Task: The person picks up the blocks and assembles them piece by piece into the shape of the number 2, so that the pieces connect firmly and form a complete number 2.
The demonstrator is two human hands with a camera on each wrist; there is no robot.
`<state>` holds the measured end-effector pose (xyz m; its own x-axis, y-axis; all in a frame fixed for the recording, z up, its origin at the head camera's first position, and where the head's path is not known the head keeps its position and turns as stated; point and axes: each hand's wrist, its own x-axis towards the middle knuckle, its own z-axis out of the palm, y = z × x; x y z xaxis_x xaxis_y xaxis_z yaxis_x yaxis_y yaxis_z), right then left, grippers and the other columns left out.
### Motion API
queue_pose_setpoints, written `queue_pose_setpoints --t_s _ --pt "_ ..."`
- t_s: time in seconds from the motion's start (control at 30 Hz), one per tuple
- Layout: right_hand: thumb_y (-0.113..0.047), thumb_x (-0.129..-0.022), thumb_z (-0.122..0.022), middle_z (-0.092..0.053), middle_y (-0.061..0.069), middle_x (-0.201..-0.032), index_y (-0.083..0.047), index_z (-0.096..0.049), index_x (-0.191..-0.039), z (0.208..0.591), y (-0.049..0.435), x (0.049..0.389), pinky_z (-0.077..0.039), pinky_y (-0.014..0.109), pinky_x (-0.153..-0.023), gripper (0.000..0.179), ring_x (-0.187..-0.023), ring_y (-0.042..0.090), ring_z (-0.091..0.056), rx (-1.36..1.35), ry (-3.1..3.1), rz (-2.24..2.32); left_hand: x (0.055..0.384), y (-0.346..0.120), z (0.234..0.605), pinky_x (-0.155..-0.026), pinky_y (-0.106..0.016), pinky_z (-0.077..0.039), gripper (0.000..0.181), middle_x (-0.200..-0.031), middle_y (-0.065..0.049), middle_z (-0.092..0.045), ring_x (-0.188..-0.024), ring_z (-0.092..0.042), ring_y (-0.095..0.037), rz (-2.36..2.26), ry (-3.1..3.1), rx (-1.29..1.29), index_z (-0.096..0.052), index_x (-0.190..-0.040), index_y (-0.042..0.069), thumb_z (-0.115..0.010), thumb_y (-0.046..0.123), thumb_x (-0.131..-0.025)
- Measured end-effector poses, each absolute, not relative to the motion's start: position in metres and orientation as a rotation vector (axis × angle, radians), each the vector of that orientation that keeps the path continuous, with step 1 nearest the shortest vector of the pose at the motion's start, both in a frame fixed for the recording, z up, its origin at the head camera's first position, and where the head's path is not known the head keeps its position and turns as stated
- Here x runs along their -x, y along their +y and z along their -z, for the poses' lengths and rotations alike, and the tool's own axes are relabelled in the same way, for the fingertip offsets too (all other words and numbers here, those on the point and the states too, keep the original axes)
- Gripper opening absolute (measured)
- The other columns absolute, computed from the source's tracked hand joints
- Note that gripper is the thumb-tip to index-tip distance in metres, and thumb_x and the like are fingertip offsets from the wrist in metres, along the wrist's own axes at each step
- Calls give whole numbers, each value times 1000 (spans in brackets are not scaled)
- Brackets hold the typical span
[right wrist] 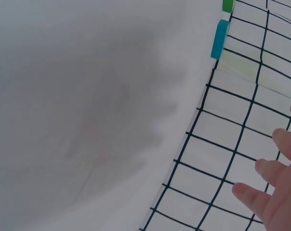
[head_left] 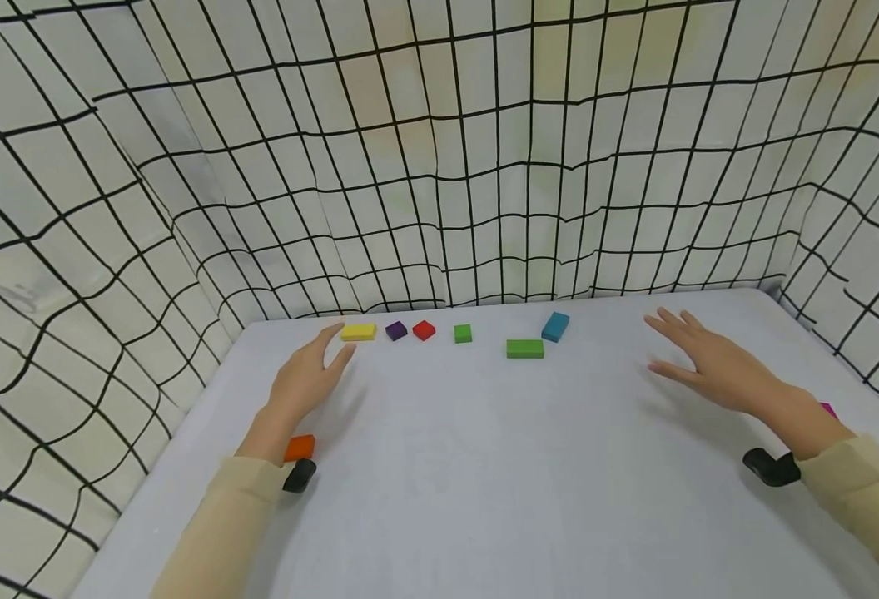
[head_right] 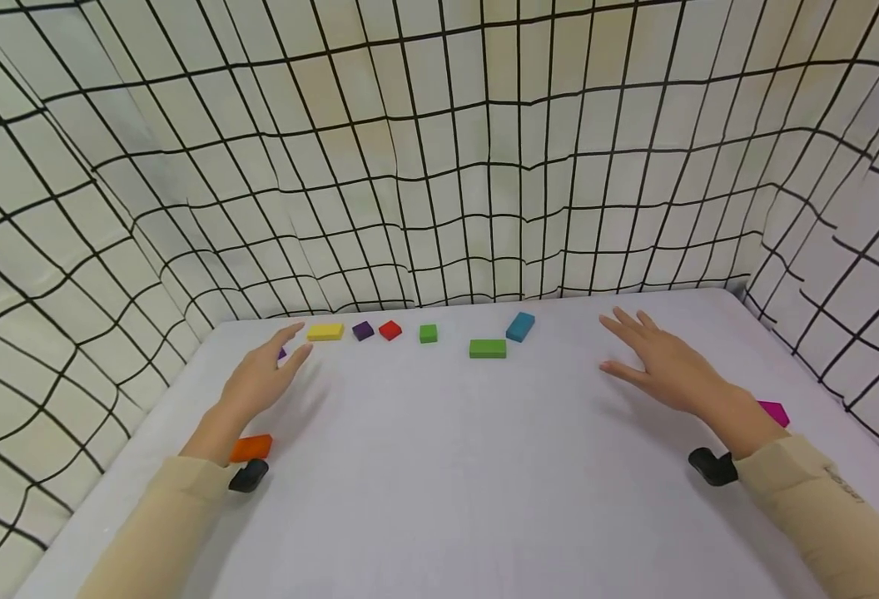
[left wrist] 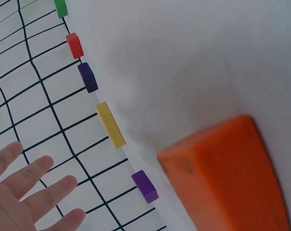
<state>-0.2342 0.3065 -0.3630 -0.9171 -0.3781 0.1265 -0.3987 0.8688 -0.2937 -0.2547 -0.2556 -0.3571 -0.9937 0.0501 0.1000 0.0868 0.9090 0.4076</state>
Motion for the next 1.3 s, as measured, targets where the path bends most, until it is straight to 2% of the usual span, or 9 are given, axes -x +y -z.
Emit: queue_pose_setpoints --t_s 0.27,0.37,0.63,0.77,0.9,0.97,1.17,1.3 --pt "-42 -101 -65 -16 19 -168 -16 -25 -164 371 327 220 -22 75 -107 79 -152 47 -10 -615 -2999 -620 247 -260 355 -106 -69 -34 64 -155 -24 -43 -137 -41 -51 646 -3025 192 -36 -159 12 -46 49 -107" --pt "-40 -101 -65 -16 20 -168 -15 -26 -163 374 335 216 -20 74 -108 78 -152 48 -10 -613 -3008 -655 242 -263 355 -106 -71 -33 65 -155 -24 -43 -138 -39 -53 661 -3050 215 -37 -159 13 -47 51 -107" --pt "-39 -100 -68 -17 23 -167 -9 -34 -159 381 359 205 -19 77 -106 75 -151 50 -8 -545 -3032 -697 236 -275 360 -103 -68 -39 61 -149 -19 -52 -131 -50 -46 677 -3069 329 -45 -155 14 -53 49 -105" --pt "-41 -99 -68 -24 27 -163 -9 -40 -156 385 370 202 -25 77 -102 71 -147 54 -18 -510 -3053 -629 234 -281 363 -103 -69 -38 58 -147 -18 -54 -132 -49 -44 760 -3098 385 -49 -152 15 -56 46 -104" --pt "-39 -99 -69 -37 31 -155 -5 -48 -150 390 380 201 -40 71 -96 65 -132 55 -45 -521 -3043 -524 230 -290 364 -104 -68 -38 56 -147 -14 -55 -132 -49 -41 841 -3099 430 -53 -149 12 -59 44 -104" --pt "-38 -99 -69 -43 33 -150 -2 -52 -147 392 386 200 -44 68 -93 62 -124 55 -52 -518 -3042 -486 229 -295 363 -103 -66 -40 55 -145 -14 -57 -130 -52 -40 855 -3091 450 -55 -147 11 -60 45 -103" --pt "-35 -97 -72 -55 34 -138 -2 -60 -139 394 403 198 -44 71 -91 55 -121 58 -52 -438 -3070 -430 227 -307 360 -98 -57 -48 48 -130 -13 -65 -119 -58 -35 920 -3117 470 -63 -137 9 -68 39 -99" --pt "-33 -94 -76 -59 35 -131 -2 -63 -136 394 412 196 -46 71 -88 53 -116 58 -55 -395 -3086 -429 224 -311 358 -96 -56 -50 46 -126 -10 -67 -116 -59 -33 891 -3190 464 -67 -133 11 -74 36 -95"
